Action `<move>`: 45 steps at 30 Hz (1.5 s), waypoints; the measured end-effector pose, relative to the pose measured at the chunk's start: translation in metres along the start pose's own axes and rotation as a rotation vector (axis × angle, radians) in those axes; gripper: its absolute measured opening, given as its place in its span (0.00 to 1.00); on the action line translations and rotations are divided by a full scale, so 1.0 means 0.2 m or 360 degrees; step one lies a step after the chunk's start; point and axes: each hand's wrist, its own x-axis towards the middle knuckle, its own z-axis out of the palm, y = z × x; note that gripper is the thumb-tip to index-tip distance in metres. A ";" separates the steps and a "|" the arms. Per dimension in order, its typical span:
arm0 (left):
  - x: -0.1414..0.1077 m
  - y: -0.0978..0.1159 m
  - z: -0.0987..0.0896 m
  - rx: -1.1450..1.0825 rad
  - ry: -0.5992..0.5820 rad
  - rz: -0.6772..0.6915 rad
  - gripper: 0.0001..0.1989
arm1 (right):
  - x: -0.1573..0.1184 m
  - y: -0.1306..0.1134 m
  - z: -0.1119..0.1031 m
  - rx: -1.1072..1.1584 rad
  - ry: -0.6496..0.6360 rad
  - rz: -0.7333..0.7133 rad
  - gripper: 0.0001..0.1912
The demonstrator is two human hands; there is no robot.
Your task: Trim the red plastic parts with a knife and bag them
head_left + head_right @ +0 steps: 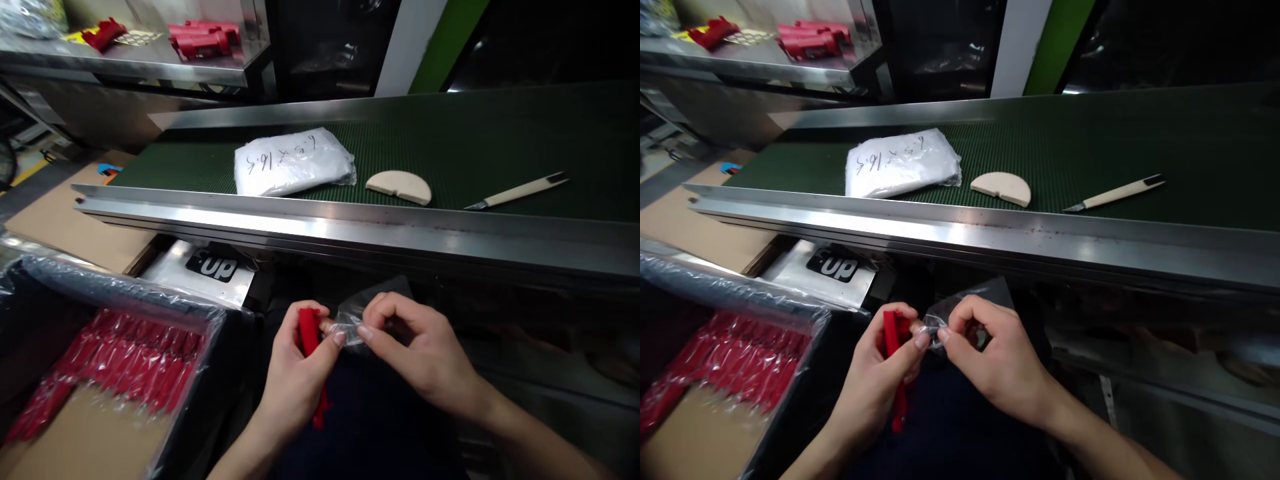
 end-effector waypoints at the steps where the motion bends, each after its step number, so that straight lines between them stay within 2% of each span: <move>1: 0.01 0.00 0.01 0.0088 0.0074 0.0077 0.15 | -0.01 0.01 0.01 -0.0016 0.0081 -0.0050 0.09; 3: 0.03 -0.01 0.02 0.0178 0.0205 0.0198 0.13 | -0.03 0.02 0.04 -0.0107 0.0166 -0.0239 0.07; 6: 0.05 -0.01 0.01 0.0155 0.0308 0.0265 0.14 | -0.04 0.01 0.05 -0.0312 0.0205 -0.0520 0.07; 9: 0.05 -0.01 0.00 0.0279 0.0326 0.0412 0.15 | -0.04 -0.03 0.03 -0.0378 0.0224 -0.0604 0.09; 12: 0.02 -0.05 -0.02 0.0583 0.0086 0.0593 0.17 | -0.03 -0.07 0.02 -0.0346 0.0000 -0.0546 0.12; 14: 0.00 -0.07 -0.02 0.0772 -0.0109 0.0632 0.21 | -0.03 -0.09 0.01 -0.0332 -0.0125 -0.0473 0.07; 16: -0.01 -0.10 -0.03 0.0931 -0.0167 0.0690 0.24 | -0.03 -0.10 0.00 -0.0317 -0.0159 -0.0394 0.03; 20: -0.01 -0.12 -0.06 0.1138 -0.0254 0.0734 0.28 | -0.04 -0.09 -0.02 -0.0357 -0.0359 -0.0255 0.05; 23: -0.02 -0.11 -0.05 0.1266 -0.0377 0.0665 0.31 | -0.05 -0.07 -0.01 -0.0352 -0.0465 -0.0413 0.03; 25: 0.00 -0.11 -0.05 0.1254 -0.0300 0.0644 0.32 | -0.05 -0.05 -0.02 -0.0317 -0.0377 -0.0521 0.04; 27: 0.04 -0.11 -0.05 0.1121 -0.0151 0.0610 0.33 | -0.06 -0.05 -0.03 -0.0342 -0.0165 -0.0538 0.06; 29: 0.09 -0.10 -0.07 0.0955 -0.0028 0.0555 0.31 | -0.08 -0.04 -0.06 -0.0432 0.0138 -0.0450 0.08; 31: 0.14 -0.10 -0.11 0.0798 0.0050 0.0500 0.24 | -0.11 -0.04 -0.09 -0.0535 0.0405 -0.0313 0.07; 32: 0.17 -0.10 -0.13 0.0726 0.0087 0.0472 0.19 | -0.12 -0.04 -0.10 -0.0572 0.0476 -0.0267 0.07; 35: 0.21 -0.10 -0.18 0.0492 0.0215 0.0368 0.10 | -0.16 -0.04 -0.11 -0.0648 0.0454 -0.0348 0.09; 39: 0.22 -0.06 -0.19 0.0336 0.0247 0.0226 0.12 | -0.19 -0.03 -0.06 -0.0794 0.0352 -0.0745 0.17; 45: 0.19 -0.01 -0.17 0.0230 0.0214 0.0141 0.11 | -0.18 -0.03 -0.05 -0.0928 0.0320 -0.0904 0.18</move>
